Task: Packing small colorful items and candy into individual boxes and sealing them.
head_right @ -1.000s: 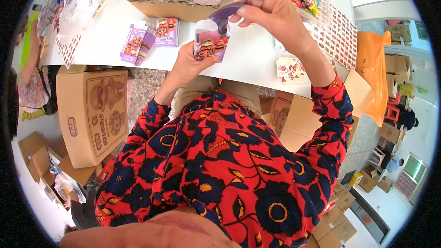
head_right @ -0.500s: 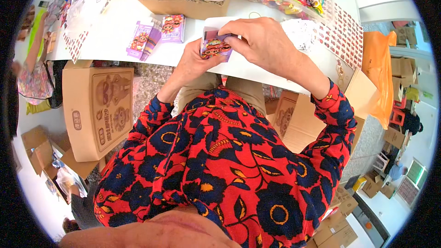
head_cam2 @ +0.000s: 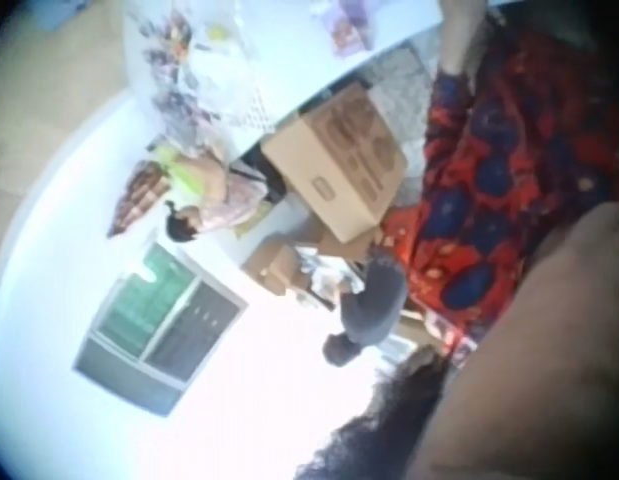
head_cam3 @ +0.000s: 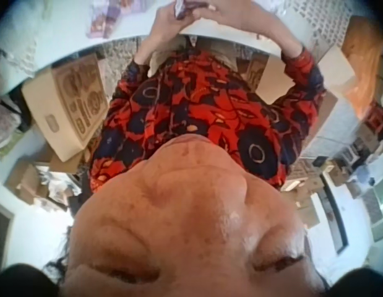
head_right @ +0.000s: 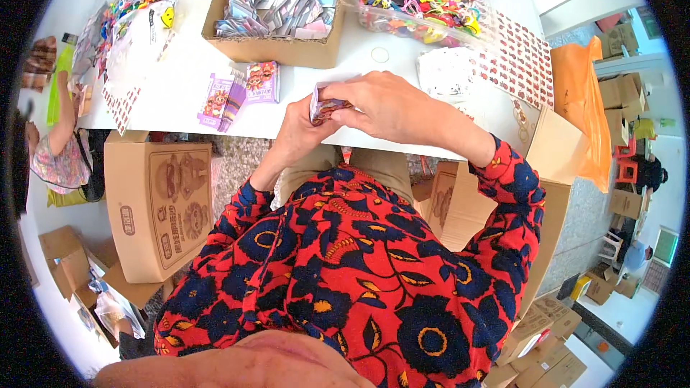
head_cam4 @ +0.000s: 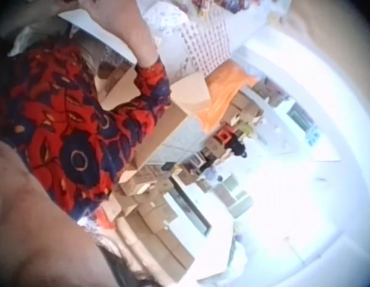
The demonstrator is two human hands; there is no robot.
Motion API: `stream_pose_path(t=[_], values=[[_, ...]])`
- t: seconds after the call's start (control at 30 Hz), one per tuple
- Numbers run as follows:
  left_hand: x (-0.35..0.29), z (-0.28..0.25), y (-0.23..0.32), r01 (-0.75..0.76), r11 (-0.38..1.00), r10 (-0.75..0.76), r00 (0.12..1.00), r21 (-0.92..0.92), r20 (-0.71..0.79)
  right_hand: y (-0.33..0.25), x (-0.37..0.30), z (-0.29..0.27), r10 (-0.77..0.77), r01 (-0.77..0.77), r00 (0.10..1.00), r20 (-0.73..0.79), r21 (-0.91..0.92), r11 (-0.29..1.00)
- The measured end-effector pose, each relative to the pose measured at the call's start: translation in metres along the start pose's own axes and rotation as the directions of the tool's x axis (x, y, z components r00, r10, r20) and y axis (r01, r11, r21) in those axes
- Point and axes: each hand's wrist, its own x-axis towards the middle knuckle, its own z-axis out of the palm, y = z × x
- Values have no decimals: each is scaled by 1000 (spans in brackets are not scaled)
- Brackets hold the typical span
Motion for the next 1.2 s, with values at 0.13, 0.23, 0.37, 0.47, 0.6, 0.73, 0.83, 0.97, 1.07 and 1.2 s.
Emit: stream_pose_path(t=[0.13, 0.23, 0.37, 0.47, 0.6, 0.73, 0.83, 0.97, 1.07, 1.2], values=[[4, 2, -10, 56, 984, -52, 998, -170, 29, 1, -7, 3, -187, 106, 914, -359, -234, 966], [7, 3, -7, 19, 985, -12, 999, -172, 42, -2, -9, 1, -156, 45, 895, -417, -263, 964], [8, 7, -4, -21, 970, 26, 1000, -241, 18, 2, -12, 4, -38, -54, 876, -481, -176, 983], [6, 8, -1, -7, 981, 18, 998, -192, 56, 5, -15, 3, -131, 76, 920, -370, -159, 984], [6, 9, -5, 37, 982, -21, 996, -187, 85, 6, -14, -7, -82, 82, 964, -254, -8, 997], [8, 10, -8, 0, 979, 5, 1000, -202, 24, 32, -10, -44, 140, 6, 869, -475, 293, 956], [8, 8, -6, 100, 966, -92, 995, -237, 45, 88, 10, -75, 124, -52, 788, -603, 137, 989], [13, 9, -13, 103, 964, -99, 995, -243, 28, 177, 50, -100, 105, -128, 678, -727, 23, 992], [18, 6, -21, 174, 951, -167, 985, -257, 46, 237, 85, -111, 60, -100, 613, -788, -2, 995], [22, -2, -26, 212, 961, -207, 977, -178, 42, 287, 119, -128, -101, -475, 468, -878, -346, 809]])
